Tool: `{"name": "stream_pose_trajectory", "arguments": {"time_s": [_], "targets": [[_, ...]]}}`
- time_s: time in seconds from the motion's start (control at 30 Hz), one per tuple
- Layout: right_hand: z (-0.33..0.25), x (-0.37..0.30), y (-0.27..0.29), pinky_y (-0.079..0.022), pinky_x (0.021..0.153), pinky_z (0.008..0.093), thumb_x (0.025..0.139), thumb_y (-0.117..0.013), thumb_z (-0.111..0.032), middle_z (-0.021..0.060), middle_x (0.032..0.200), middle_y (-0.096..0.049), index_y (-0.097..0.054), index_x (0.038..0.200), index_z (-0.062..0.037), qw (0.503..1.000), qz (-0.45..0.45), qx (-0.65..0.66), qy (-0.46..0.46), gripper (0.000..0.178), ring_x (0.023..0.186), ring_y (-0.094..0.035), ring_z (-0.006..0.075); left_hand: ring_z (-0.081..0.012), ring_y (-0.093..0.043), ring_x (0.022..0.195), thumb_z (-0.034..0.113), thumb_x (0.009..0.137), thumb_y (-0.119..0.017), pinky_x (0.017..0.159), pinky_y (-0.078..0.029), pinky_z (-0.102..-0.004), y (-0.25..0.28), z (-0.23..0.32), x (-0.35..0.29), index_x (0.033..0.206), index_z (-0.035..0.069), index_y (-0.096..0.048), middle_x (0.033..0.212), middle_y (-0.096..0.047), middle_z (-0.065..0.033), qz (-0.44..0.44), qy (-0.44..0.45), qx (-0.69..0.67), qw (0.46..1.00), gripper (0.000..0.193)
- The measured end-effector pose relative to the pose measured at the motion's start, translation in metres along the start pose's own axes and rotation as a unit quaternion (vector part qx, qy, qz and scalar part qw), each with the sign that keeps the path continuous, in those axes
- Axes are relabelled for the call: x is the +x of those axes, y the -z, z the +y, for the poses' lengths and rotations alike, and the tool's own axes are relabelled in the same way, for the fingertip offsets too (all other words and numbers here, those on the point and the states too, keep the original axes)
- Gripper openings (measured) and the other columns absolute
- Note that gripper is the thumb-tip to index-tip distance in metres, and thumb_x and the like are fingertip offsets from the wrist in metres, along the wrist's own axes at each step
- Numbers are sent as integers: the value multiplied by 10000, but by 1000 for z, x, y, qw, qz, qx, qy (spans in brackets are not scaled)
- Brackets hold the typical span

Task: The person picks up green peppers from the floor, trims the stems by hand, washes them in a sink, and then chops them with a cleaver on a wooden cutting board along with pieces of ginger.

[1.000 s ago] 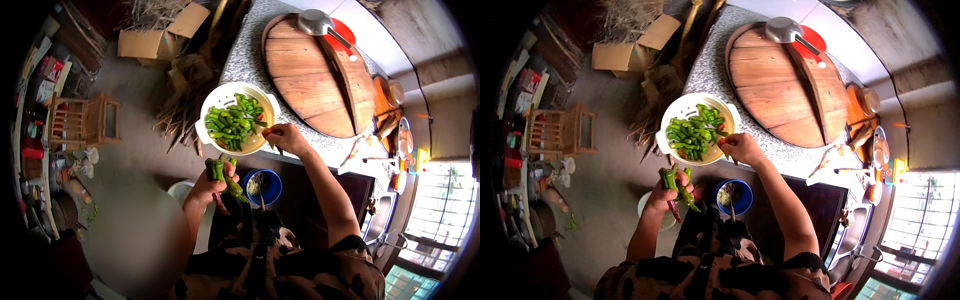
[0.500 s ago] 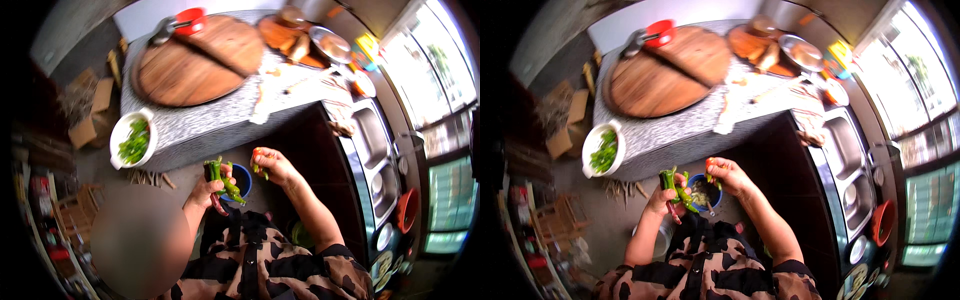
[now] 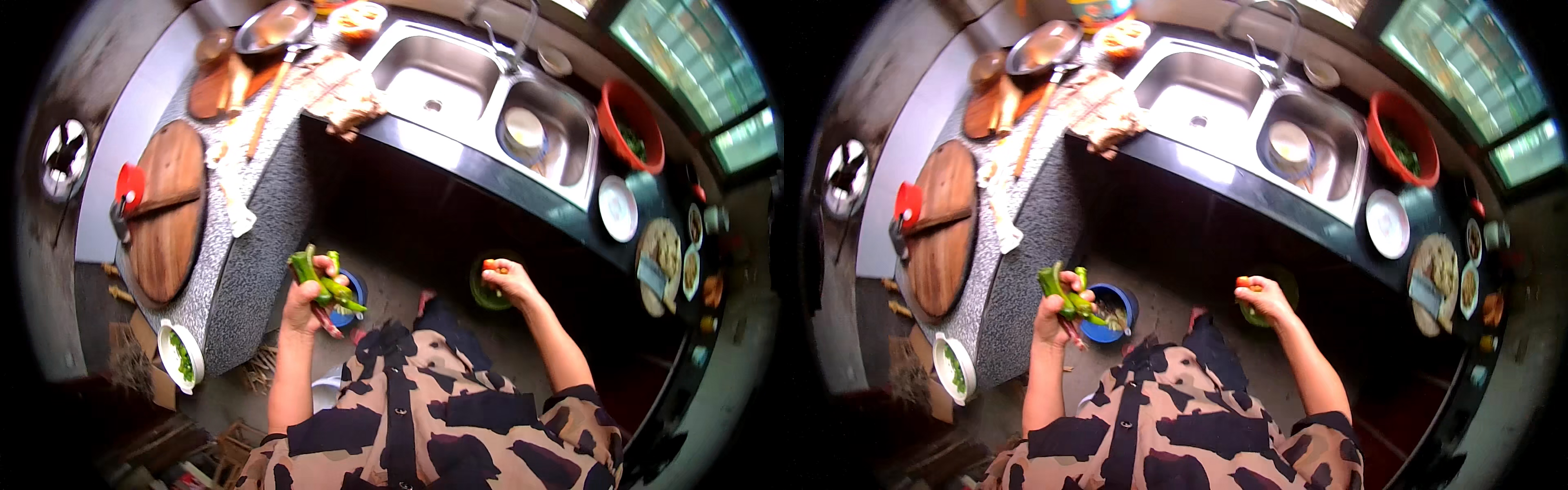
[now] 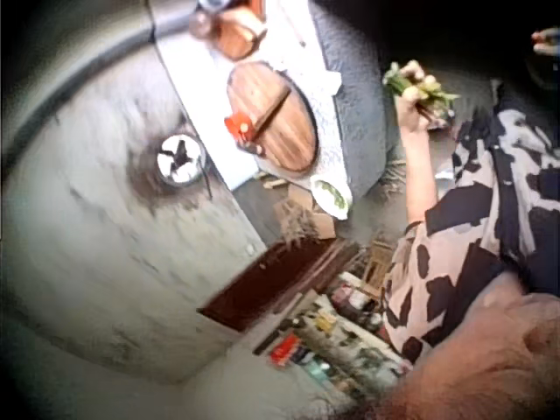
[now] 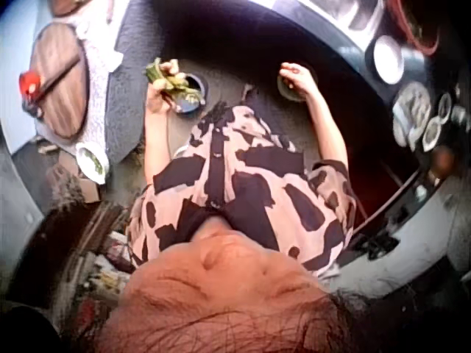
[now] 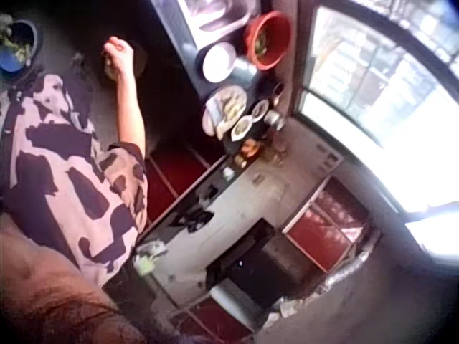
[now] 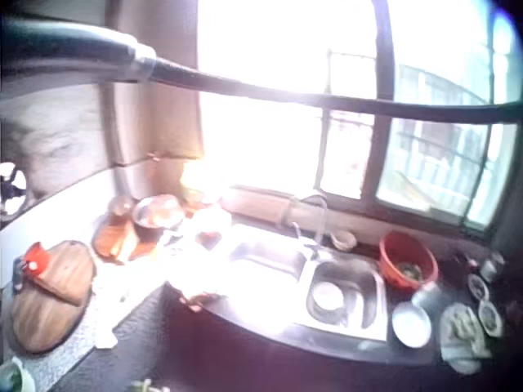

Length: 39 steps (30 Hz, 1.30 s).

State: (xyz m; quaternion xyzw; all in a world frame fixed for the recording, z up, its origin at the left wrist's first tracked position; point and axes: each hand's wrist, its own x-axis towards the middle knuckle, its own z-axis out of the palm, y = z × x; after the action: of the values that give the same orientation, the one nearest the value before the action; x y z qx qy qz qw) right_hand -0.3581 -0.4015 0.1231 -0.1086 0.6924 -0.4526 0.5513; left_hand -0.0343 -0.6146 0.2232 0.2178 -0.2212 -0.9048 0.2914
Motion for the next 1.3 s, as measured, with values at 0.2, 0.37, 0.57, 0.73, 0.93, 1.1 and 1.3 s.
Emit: {"name": "stream_pose_trajectory", "arguments": {"time_s": [0.2,0.37,0.57,0.73,0.93,1.1,1.3], "targets": [[157,-1,98,-408,457,243,748,-699,-162,56,822,-614,-562,1148,-36,969,230,-88,-35,441,582,-536,98,-266,-569,900,125,702,-705,788,-520,-410,-23,-21,33,1087,61,-544,957,-504,-67,-33,52,4,998,422],[138,15,92,-462,498,243,807,-591,-85,85,873,-607,-524,1159,-8,952,297,60,-31,367,630,-596,125,-278,-581,897,127,695,-716,753,-532,-440,-39,-21,58,1088,72,-551,950,-509,-57,-37,64,16,997,430],[21,18,61,-471,512,223,845,-515,5,51,799,-586,-561,1138,-45,960,182,210,46,301,606,-568,104,-270,-586,893,144,677,-741,754,-529,-434,-64,-5,134,1089,84,-555,947,-507,-44,-82,92,62,990,456],[-73,50,51,-429,516,216,818,-594,-118,-15,742,-572,-615,1091,-71,959,169,178,140,277,599,-498,58,-209,-532,835,185,749,-691,735,-483,-372,-74,4,244,1123,134,-465,913,-477,-15,-139,150,65,977,440],[-128,143,41,-460,600,256,758,-647,-210,12,737,-629,-645,990,-43,907,301,86,280,286,651,-551,80,-141,-565,719,239,824,-629,600,-497,-291,-89,14,401,1016,90,-537,847,-546,-36,-126,167,131,969,260],[-182,138,16,-461,651,291,775,-566,-133,97,811,-641,-625,990,-16,884,374,46,277,252,734,-591,146,-146,-567,697,244,814,-641,586,-498,-292,-131,-33,507,990,97,-537,826,-549,-39,-159,253,225,927,252],[-213,164,7,-482,773,333,750,-508,-90,146,924,-659,-639,955,6,872,421,91,233,262,890,-626,234,-152,-569,671,250,802,-656,568,-500,-293,-139,-41,578,958,104,-536,799,-552,-43,-151,287,293,899,245]]}}
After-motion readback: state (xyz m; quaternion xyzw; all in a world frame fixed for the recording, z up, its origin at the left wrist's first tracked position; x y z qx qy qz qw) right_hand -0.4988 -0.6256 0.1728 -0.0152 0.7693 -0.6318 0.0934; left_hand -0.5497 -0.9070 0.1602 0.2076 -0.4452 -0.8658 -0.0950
